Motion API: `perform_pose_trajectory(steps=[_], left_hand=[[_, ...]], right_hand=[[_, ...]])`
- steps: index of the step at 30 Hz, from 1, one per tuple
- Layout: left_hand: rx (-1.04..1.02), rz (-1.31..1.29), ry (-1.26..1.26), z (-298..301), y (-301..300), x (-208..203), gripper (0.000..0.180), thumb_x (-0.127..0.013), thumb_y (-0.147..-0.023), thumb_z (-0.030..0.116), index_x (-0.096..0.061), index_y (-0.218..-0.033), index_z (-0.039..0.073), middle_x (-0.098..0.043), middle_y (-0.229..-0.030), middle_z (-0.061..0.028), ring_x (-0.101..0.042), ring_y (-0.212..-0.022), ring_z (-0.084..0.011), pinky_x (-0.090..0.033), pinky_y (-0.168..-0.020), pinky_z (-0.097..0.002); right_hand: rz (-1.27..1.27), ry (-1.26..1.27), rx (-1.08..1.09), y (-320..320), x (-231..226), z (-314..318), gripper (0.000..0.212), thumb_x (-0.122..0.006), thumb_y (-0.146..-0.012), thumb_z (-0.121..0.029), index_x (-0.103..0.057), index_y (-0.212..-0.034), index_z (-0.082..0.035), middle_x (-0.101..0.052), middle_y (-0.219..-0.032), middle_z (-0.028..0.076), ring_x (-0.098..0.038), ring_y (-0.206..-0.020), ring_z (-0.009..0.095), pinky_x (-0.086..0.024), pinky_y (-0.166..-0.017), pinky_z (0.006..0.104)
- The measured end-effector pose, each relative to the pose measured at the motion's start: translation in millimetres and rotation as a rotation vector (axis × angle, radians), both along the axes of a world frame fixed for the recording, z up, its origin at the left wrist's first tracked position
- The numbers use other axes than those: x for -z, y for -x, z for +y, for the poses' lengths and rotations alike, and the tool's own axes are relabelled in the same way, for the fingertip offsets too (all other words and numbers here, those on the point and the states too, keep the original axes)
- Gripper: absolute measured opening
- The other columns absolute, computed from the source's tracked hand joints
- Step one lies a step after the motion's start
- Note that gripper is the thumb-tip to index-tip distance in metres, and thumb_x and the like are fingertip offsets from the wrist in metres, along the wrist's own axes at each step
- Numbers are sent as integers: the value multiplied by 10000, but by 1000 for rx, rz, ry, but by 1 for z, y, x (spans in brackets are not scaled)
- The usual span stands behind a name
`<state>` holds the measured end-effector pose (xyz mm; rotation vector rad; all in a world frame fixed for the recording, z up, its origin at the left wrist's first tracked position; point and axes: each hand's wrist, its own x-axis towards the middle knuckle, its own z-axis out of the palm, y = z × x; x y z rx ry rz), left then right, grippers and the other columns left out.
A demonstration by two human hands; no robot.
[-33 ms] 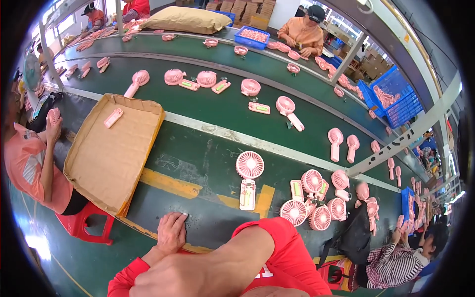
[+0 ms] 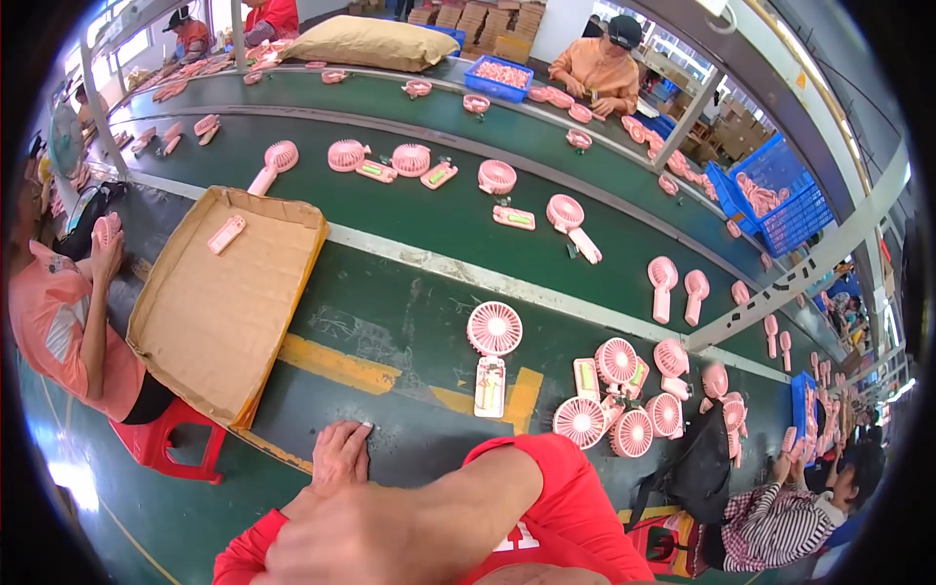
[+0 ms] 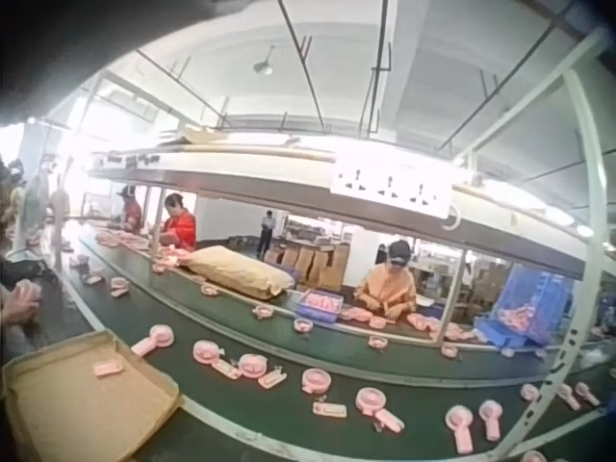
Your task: The person assembles mini handheld fans by fitting the fan head and internal electronic components into the handle casing by hand, snapping the handle cover onto the casing, turning on the fan, and placing the assembled fans onto a conveyor belt.
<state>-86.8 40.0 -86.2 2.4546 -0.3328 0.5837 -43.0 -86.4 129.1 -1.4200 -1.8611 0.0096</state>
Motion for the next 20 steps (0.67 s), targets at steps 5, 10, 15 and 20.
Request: perform_pose_trajectory(steps=[5, 10, 15, 20], left_hand=[[-15, 69, -4, 6, 8, -22, 273, -596, -687, 12, -597, -959, 26, -564, -969, -123, -538, -930, -316, -425, -799, -401], [57, 45, -7, 9, 0, -13, 278, -600, -675, -2, -603, -951, 25, -569, -951, -120, -542, -922, -312, -423, -756, -405], [51, 56, -10, 7, -5, 10, 246, -604, -701, -8, -621, -943, 29, -586, -944, -110, -552, -912, -312, -425, -761, -402], [130, -264, -176, 42, -8, 95, 343, -663, -683, 53, -634, -1017, 125, -599, -980, -100, -563, -976, -273, -431, -825, -415]], right_hand=[[894, -318, 95, -32, -25, -27, 107, -500, -802, -82, -576, -851, -23, -485, -673, 77, -501, -625, 228, -443, -590, 347], [1030, -259, -382, -27, -38, -12, 205, -482, -865, -94, -541, -1044, -13, -538, -900, 133, -554, -764, 290, -470, -693, 359], [1074, -332, -772, -18, -43, 1, 329, -463, -929, -107, -506, -1237, -2, -592, -1127, 188, -607, -903, 351, -497, -796, 371], [1227, 277, -403, -24, 16, 17, 442, -675, -807, -339, -542, -1168, -123, -651, -782, 83, -598, -718, 170, -506, -712, 277]])
